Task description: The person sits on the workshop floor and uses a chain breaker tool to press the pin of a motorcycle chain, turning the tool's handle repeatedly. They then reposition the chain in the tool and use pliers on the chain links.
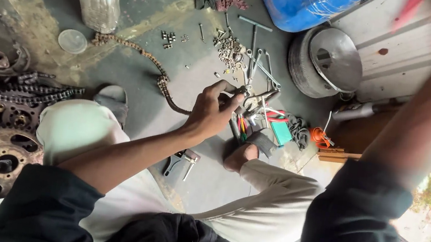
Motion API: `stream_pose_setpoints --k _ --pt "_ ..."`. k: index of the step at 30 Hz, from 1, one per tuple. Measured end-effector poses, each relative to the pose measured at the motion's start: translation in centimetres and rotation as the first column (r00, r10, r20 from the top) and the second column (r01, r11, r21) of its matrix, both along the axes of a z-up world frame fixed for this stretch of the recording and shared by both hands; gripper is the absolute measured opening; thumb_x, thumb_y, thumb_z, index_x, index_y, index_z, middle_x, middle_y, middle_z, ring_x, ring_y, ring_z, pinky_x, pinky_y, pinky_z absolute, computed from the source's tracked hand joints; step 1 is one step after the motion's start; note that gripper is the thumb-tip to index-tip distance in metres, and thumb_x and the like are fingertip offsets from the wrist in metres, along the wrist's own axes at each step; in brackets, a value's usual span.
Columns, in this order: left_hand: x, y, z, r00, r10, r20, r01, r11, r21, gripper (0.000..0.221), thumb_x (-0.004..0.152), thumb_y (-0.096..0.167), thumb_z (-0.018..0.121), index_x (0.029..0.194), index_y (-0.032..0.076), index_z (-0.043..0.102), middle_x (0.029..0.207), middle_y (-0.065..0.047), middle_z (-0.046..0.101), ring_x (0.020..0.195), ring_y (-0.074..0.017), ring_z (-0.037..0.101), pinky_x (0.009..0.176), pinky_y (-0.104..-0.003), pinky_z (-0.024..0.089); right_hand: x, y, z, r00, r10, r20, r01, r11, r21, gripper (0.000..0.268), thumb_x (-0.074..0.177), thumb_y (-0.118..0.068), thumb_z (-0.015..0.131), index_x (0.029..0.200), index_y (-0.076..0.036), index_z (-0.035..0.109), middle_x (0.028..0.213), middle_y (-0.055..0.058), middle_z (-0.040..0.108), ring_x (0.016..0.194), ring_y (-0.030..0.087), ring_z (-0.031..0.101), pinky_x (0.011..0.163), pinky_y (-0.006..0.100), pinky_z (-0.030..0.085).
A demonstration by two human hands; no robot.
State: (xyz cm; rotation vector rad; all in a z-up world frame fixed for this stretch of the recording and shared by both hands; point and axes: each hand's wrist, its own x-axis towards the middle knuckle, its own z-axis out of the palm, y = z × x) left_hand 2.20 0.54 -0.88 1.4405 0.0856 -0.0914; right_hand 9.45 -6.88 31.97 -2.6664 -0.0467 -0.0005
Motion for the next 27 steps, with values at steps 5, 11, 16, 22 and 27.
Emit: stream_pose_setpoints --k 5,11,16,22,27 --pt "-0.1 1.1 -1.2 0.99 -0.102 0.096 0.123 0.963 -0.24 0.028 0.099 0.023 0.065 0.114 0.002 0.056 0.092 -0.007 0.074 0.079 -0.0106 0.067 0.067 -0.027 0.054 -3.2 -12.4 -17.7 0.993 -0.051 -0.107 0.061 0.994 0.086 0.04 0.087 -0.008 0.064 0.124 0.002 0.052 0.081 0.014 0.068 0.054 0.02 0.061 0.042 0.037 0.047" --pt "0.9 2.9 -0.7 0.949 -0.005 0.315 0.093 0.96 -0.264 0.021 0.1 0.015 0.07 0.113 0.002 0.061 0.11 -0.009 0.075 0.102 -0.0105 0.07 0.086 -0.027 0.059 -8.2 -16.5 -31.3 0.856 0.121 -0.503 0.315 0.651 0.691 0.025 0.106 -0.02 0.058 0.111 0.004 0.062 0.081 0.016 0.069 0.054 0.015 0.056 0.043 0.025 0.041" --pt "1.6 2.6 -0.2 0.941 0.04 0.335 0.054 0.962 -0.267 0.025 0.1 0.011 0.071 0.119 -0.002 0.062 0.113 -0.011 0.076 0.103 -0.0113 0.07 0.089 -0.026 0.058 -8.9 -15.0 -29.6 0.862 0.243 -0.445 0.195 0.652 0.733 0.025 0.105 -0.021 0.054 0.114 0.002 0.062 0.088 0.011 0.069 0.067 0.014 0.065 0.059 0.027 0.052" --pt "2.1 1.4 -0.7 0.952 0.065 0.298 -0.011 0.983 -0.181 0.027 0.099 0.012 0.071 0.122 -0.002 0.065 0.111 -0.011 0.078 0.101 -0.0109 0.072 0.087 -0.024 0.058 -10.2 -14.9 -29.7 0.857 0.322 -0.401 0.092 0.672 0.735 0.026 0.108 -0.021 0.055 0.112 0.003 0.064 0.087 0.007 0.066 0.073 0.012 0.063 0.069 0.028 0.054" --pt "1.9 1.4 -0.2 0.946 0.053 0.321 -0.032 0.997 -0.07 0.031 0.097 0.012 0.074 0.123 -0.004 0.069 0.109 -0.013 0.078 0.101 -0.0135 0.074 0.089 -0.026 0.059 -10.6 -14.5 -29.1 0.852 0.3 -0.43 0.116 0.691 0.713 0.027 0.106 -0.023 0.055 0.11 0.002 0.064 0.088 0.004 0.067 0.073 0.011 0.063 0.069 0.028 0.054"
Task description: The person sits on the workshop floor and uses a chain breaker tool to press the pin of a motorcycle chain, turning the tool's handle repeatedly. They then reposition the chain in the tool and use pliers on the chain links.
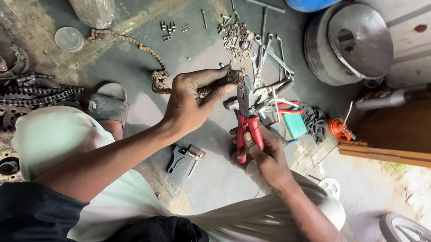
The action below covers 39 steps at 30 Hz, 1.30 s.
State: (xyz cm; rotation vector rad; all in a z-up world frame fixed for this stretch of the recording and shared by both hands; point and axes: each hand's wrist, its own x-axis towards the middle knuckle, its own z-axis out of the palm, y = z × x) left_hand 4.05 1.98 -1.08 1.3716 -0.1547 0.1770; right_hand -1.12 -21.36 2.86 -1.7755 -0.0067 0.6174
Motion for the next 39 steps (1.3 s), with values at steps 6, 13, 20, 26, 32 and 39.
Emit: stream_pose_setpoints --k 6,13,20,26,32,39 --pt "0.1 -0.1 -0.5 0.998 0.053 0.028 -0.054 0.998 0.024 0.035 0.099 0.015 0.074 0.127 -0.006 0.068 0.108 -0.016 0.078 0.099 -0.0146 0.075 0.085 -0.026 0.061 -0.7 -0.3 -0.1 0.999 0.028 0.029 -0.028 0.999 0.02 0.03 0.108 -0.026 0.055 0.109 0.003 0.063 0.083 0.006 0.066 0.073 0.01 0.063 0.066 0.029 0.054" --pt "0.0 -0.7 -0.5 0.999 0.05 -0.019 -0.049 0.998 0.047 0.038 0.097 0.017 0.074 0.126 -0.006 0.067 0.101 -0.015 0.08 0.091 -0.0134 0.076 0.076 -0.024 0.062 -0.6 0.6 0.7 0.999 -0.024 0.036 0.025 1.0 -0.014 0.031 0.104 -0.027 0.056 0.112 0.002 0.063 0.087 0.004 0.066 0.071 0.009 0.063 0.065 0.028 0.056" --pt "-0.1 -1.8 -0.9 0.997 0.06 -0.042 -0.061 0.998 -0.006 0.034 0.097 0.011 0.072 0.126 -0.004 0.068 0.107 -0.016 0.079 0.097 -0.0149 0.076 0.079 -0.025 0.064 -0.6 0.1 0.5 0.991 0.012 0.135 0.019 0.973 -0.23 0.031 0.105 -0.028 0.057 0.11 0.0 0.066 0.077 0.003 0.066 0.069 0.008 0.063 0.064 0.026 0.054" --pt "-0.6 -2.6 -0.3 0.986 0.162 0.03 -0.165 0.981 0.106 0.033 0.099 0.009 0.071 0.128 -0.005 0.067 0.108 -0.016 0.079 0.097 -0.0176 0.077 0.08 -0.027 0.062 -0.8 0.5 1.7 0.991 0.01 0.135 0.027 0.963 -0.267 0.029 0.104 -0.027 0.057 0.103 0.0 0.064 0.073 0.002 0.064 0.068 0.008 0.061 0.064 0.027 0.052" --pt "-1.0 -3.4 -0.4 0.976 0.203 0.082 -0.211 0.97 0.118 0.032 0.101 0.01 0.07 0.13 -0.005 0.066 0.108 -0.016 0.078 0.1 -0.0179 0.077 0.079 -0.027 0.063 -1.3 0.9 2.5 0.982 0.024 0.189 0.042 0.94 -0.337 0.027 0.106 -0.025 0.056 0.107 0.001 0.064 0.073 0.001 0.063 0.07 0.007 0.058 0.065 0.027 0.051" --pt "-1.4 -4.0 -0.4 0.973 0.217 0.083 -0.23 0.951 0.209 0.032 0.1 0.009 0.072 0.128 -0.004 0.067 0.103 -0.015 0.078 0.093 -0.0181 0.078 0.073 -0.027 0.061 -1.8 2.0 4.2 0.994 -0.005 0.112 0.047 0.927 -0.373 0.056 0.103 -0.028 0.053 0.153 -0.004 0.044 0.07 0.001 0.059 0.063 0.008 0.054 0.06 0.029 0.049"
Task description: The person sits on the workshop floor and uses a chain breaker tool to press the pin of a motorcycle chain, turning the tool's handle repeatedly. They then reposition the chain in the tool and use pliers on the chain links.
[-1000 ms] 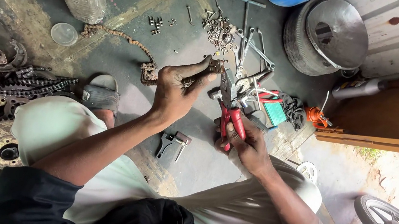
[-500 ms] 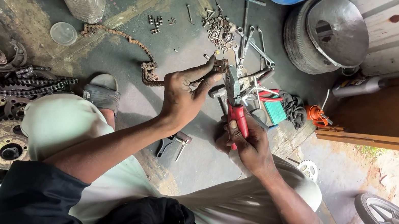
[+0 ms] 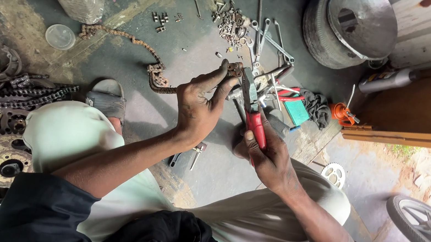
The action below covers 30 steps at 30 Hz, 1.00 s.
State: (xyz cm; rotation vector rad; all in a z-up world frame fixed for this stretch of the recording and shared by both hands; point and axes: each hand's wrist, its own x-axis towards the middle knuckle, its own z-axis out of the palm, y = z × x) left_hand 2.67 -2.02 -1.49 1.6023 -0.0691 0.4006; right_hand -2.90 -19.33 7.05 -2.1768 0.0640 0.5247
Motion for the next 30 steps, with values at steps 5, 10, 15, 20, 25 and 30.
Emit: stream_pose_setpoints --k 5,10,15,20,25,30 --pt "-0.3 -0.2 0.1 0.998 -0.029 -0.051 0.028 0.999 -0.029 0.034 0.1 0.013 0.071 0.129 -0.004 0.066 0.107 -0.016 0.078 0.097 -0.019 0.077 0.076 -0.028 0.061 -0.6 -0.2 0.1 1.0 0.004 -0.015 -0.004 1.0 0.01 0.069 0.103 -0.031 0.054 0.161 -0.005 0.027 0.081 0.002 0.062 0.078 0.007 0.063 0.077 0.026 0.055" --pt "-0.8 -0.2 -0.7 0.999 -0.05 0.012 0.051 0.998 -0.037 0.034 0.102 0.013 0.07 0.13 -0.004 0.065 0.111 -0.018 0.077 0.102 -0.022 0.077 0.083 -0.03 0.061 -1.1 0.4 0.8 0.999 0.028 0.033 -0.027 0.999 -0.033 0.073 0.1 -0.024 0.06 0.162 -0.004 0.026 0.084 0.003 0.06 0.079 0.009 0.057 0.077 0.027 0.052" --pt "-0.5 -0.2 -3.2 0.992 -0.121 -0.04 0.115 0.985 -0.125 0.034 0.103 0.018 0.069 0.13 -0.001 0.064 0.112 -0.018 0.075 0.101 -0.0215 0.078 0.084 -0.03 0.066 -1.6 0.3 0.3 0.994 0.054 0.096 -0.049 0.997 -0.053 0.064 0.099 -0.019 0.065 0.153 0.0 0.038 0.084 0.005 0.06 0.079 0.011 0.057 0.075 0.029 0.052" --pt "0.4 1.0 -3.4 0.885 -0.358 -0.297 0.326 0.933 -0.153 0.033 0.105 0.035 0.059 0.104 0.005 0.074 0.078 0.001 0.067 0.067 -0.0098 0.06 0.06 -0.026 0.049 -1.3 0.9 0.9 0.997 0.062 0.051 -0.055 0.99 -0.127 0.064 0.096 -0.019 0.065 0.152 -0.001 0.04 0.079 0.007 0.063 0.073 0.011 0.06 0.07 0.03 0.052" --pt "0.8 1.3 -2.1 0.821 -0.464 -0.332 0.352 0.87 -0.344 0.044 0.103 0.046 0.057 0.101 0.007 0.078 0.069 0.007 0.061 0.066 -0.0044 0.052 0.059 -0.022 0.043 -1.5 -1.1 -1.2 0.989 0.116 0.092 -0.102 0.985 -0.141 0.071 0.096 -0.015 0.065 0.157 -0.001 0.033 0.082 0.008 0.064 0.076 0.011 0.061 0.072 0.03 0.053" --pt "0.6 0.7 -2.1 0.869 -0.431 -0.241 0.317 0.861 -0.398 0.045 0.099 0.048 0.06 0.111 0.009 0.078 0.069 0.007 0.063 0.066 -0.0028 0.05 0.059 -0.022 0.042 -1.3 -1.7 -2.5 0.982 0.139 0.125 -0.129 0.988 -0.09 0.075 0.097 -0.012 0.06 0.162 -0.003 0.024 0.081 0.008 0.065 0.073 0.011 0.061 0.071 0.028 0.053"
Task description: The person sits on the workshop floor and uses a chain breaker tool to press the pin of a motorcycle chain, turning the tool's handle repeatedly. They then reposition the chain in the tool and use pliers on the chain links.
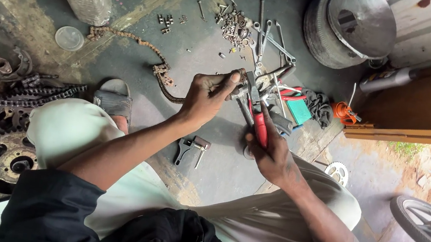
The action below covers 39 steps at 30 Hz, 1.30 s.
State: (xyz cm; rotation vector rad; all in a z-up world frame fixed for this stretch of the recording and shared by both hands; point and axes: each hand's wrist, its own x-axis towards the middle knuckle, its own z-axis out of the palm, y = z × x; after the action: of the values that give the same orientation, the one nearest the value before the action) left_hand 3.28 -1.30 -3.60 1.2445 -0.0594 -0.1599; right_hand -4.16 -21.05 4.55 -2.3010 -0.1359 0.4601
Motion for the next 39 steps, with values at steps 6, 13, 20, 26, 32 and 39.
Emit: stream_pose_setpoints --k 6,13,20,26,32,39 --pt "-0.3 -0.4 -0.3 0.999 0.041 -0.007 -0.04 0.994 0.106 0.046 0.102 0.047 0.059 0.1 0.006 0.08 0.065 0.007 0.059 0.062 -0.002 0.049 0.056 -0.022 0.039 -0.2 0.3 0.3 0.995 0.035 0.092 -0.029 0.997 -0.07 0.073 0.102 -0.018 0.061 0.163 -0.007 0.023 0.09 0.017 0.065 0.075 0.017 0.064 0.076 0.032 0.054" --pt "-0.9 -0.9 -0.1 0.998 0.062 0.019 -0.064 0.992 0.11 0.046 0.103 0.045 0.059 0.086 0.006 0.074 0.061 0.007 0.05 0.057 -0.0031 0.042 0.051 -0.024 0.033 -0.3 0.8 1.2 0.997 0.06 0.044 -0.052 0.986 -0.158 0.079 0.102 -0.024 0.06 0.164 -0.015 0.013 0.113 0.025 0.062 0.081 0.027 0.076 0.083 0.039 0.057" --pt "-1.1 -1.2 -0.7 0.999 0.05 0.007 -0.051 0.985 0.166 0.052 0.105 0.047 0.056 0.069 0.009 0.062 0.057 0.008 0.045 0.052 -0.0035 0.04 0.048 -0.024 0.031 -0.2 0.6 1.2 0.999 0.03 0.03 -0.025 0.988 -0.151 0.077 0.102 -0.025 0.059 0.164 -0.013 0.015 0.1 0.019 0.069 0.08 0.024 0.075 0.082 0.038 0.058" --pt "-0.7 -0.9 -0.1 0.999 0.038 -0.015 -0.034 0.979 0.203 0.05 0.103 0.05 0.055 0.072 0.012 0.066 0.055 0.009 0.046 0.051 -0.0027 0.041 0.048 -0.023 0.031 -0.2 1.2 1.2 0.995 -0.011 0.1 0.02 0.996 -0.087 0.073 0.097 -0.017 0.066 0.158 -0.001 0.028 0.091 0.017 0.069 0.075 0.021 0.072 0.073 0.037 0.057" --pt "-0.1 -1.0 -1.8 0.991 -0.132 -0.016 0.132 0.96 0.248 0.061 0.103 0.063 0.037 0.081 0.013 0.065 0.067 0.008 0.057 0.061 -0.0054 0.053 0.054 -0.025 0.042 -0.2 0.1 -0.1 0.991 0.015 0.133 0.002 0.992 -0.126 0.065 0.094 -0.01 0.068 0.148 0.008 0.037 0.077 0.014 0.067 0.065 0.022 0.071 0.063 0.035 0.056" --pt "0.1 -0.8 -1.0 0.975 -0.212 -0.068 0.223 0.944 0.245 0.066 0.103 0.067 0.028 0.078 0.013 0.056 0.067 0.004 0.045 0.062 -0.0092 0.043 0.057 -0.03 0.039 -0.5 -0.1 -0.6 0.985 0.04 0.167 -0.016 0.99 -0.144 0.065 0.092 -0.008 0.069 0.146 0.01 0.038 0.081 0.018 0.065 0.065 0.026 0.072 0.063 0.036 0.056"
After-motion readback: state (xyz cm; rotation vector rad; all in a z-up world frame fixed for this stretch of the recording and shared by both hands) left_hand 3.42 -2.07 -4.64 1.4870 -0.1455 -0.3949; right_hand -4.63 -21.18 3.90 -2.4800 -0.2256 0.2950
